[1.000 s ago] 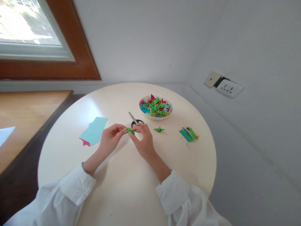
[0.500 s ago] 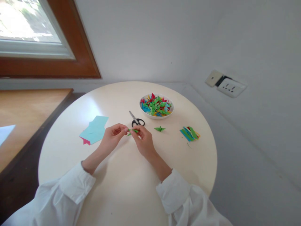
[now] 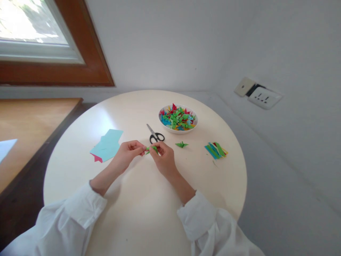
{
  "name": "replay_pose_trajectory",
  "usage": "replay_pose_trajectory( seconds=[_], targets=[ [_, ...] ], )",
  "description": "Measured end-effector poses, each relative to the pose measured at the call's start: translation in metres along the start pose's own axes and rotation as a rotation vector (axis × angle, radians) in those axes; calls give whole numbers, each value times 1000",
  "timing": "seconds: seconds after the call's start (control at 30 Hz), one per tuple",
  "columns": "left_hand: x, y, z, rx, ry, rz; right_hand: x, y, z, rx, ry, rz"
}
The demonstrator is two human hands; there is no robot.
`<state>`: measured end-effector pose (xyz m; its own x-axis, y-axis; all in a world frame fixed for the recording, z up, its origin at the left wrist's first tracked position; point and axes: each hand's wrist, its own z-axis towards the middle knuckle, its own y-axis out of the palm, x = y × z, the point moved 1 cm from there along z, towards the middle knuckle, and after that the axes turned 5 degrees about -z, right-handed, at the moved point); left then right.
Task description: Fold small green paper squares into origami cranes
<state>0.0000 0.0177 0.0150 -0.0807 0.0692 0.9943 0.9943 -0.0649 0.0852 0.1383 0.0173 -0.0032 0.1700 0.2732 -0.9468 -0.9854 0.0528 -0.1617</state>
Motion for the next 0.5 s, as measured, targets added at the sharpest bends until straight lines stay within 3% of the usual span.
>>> replay_pose_trajectory(
  seconds=[0.5],
  targets=[
    [-1,-1,-1,-19,-129,-74,1,-1,0,-3,40,-81]
  ],
)
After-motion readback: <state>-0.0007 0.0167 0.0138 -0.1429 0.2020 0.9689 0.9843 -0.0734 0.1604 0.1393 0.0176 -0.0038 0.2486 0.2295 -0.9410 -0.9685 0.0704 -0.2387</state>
